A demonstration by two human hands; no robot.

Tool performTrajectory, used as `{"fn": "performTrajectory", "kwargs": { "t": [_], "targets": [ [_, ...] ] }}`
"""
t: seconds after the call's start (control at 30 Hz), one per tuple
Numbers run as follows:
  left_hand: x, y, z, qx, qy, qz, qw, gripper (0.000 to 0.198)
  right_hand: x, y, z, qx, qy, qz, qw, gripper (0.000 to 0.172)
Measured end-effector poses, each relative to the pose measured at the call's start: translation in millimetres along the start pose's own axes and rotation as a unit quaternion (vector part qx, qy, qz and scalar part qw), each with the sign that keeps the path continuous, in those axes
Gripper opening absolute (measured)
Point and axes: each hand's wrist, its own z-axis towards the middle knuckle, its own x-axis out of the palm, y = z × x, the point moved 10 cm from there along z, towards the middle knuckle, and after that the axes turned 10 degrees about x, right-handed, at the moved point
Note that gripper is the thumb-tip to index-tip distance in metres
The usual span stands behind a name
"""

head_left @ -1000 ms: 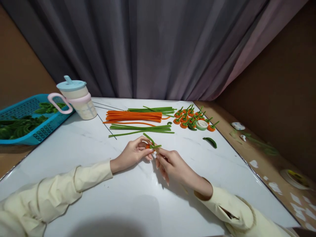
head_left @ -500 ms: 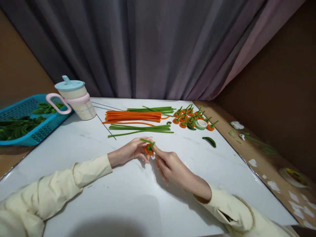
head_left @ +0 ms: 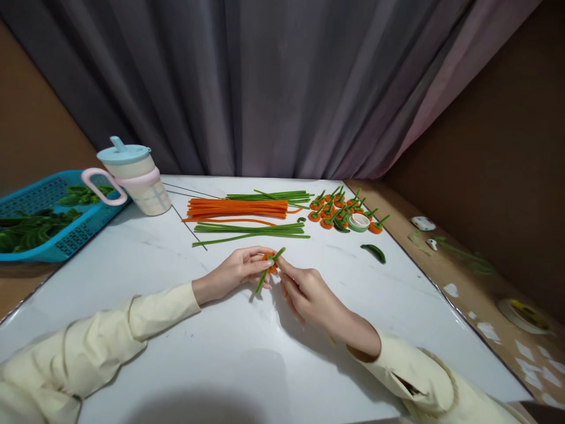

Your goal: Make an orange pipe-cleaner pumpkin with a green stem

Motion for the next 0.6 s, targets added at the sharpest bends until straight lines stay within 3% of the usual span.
{"fn": "performTrajectory", "kwargs": {
  "t": [0.17, 0.3, 0.5, 0.6],
  "targets": [
    [5.6, -4.0, -1.9, 0.029, -0.011, 0.015, 0.999, 0.038, 0.2, -1.0, -0.7, 0.017, 0.006, 0.021, 1.000, 0.020],
    [7.9, 0.7, -2.9, 0.011, -0.016, -0.003, 1.000, 0.041, 3.6, -7.7, 0.1, 0.053, 0.018, 0.047, 0.997, 0.026],
    [9.4, 3.7, -4.6, -0.013, -0.016, -0.030, 0.999, 0.033, 4.9, -15.3, 2.9, 0.075, 0.036, 0.073, 0.994, 0.030],
    [8.4, 5.5, -4.2, -0.017, -0.012, -0.046, 0.999, 0.027, -0.3, -20.8, 3.8, 0.106, 0.048, 0.106, 0.987, 0.041]
  ]
}}
